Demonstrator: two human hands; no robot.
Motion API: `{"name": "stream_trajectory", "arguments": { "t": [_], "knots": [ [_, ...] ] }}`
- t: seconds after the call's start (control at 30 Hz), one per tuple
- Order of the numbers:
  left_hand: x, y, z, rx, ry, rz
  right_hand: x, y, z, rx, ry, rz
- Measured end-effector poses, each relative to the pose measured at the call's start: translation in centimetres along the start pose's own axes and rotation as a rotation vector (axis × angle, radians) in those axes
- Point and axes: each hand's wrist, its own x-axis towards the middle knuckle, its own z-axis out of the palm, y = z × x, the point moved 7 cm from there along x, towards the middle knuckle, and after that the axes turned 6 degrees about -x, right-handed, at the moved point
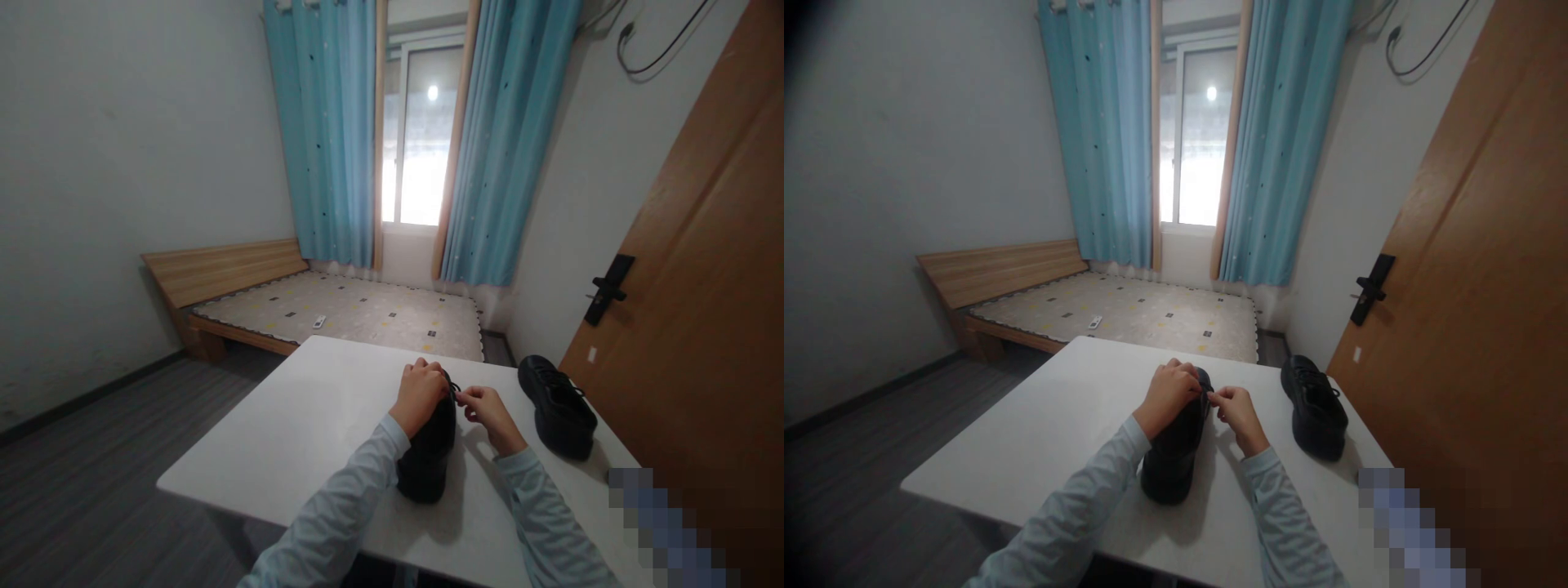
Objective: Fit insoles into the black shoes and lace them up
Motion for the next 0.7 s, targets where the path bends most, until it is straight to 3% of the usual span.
{"name": "stream_trajectory", "arguments": {
  "t": [0.4,0.7],
  "knots": [
    [0.3,0.5,0.2,0.069,-0.046,0.082,0.3,-0.6,-0.1,0.035,0.03,-0.112],
    [0.1,0.0,-0.6,0.172,0.012,0.073,0.4,-1.3,-0.3,0.071,0.111,-0.23]
  ]
}}
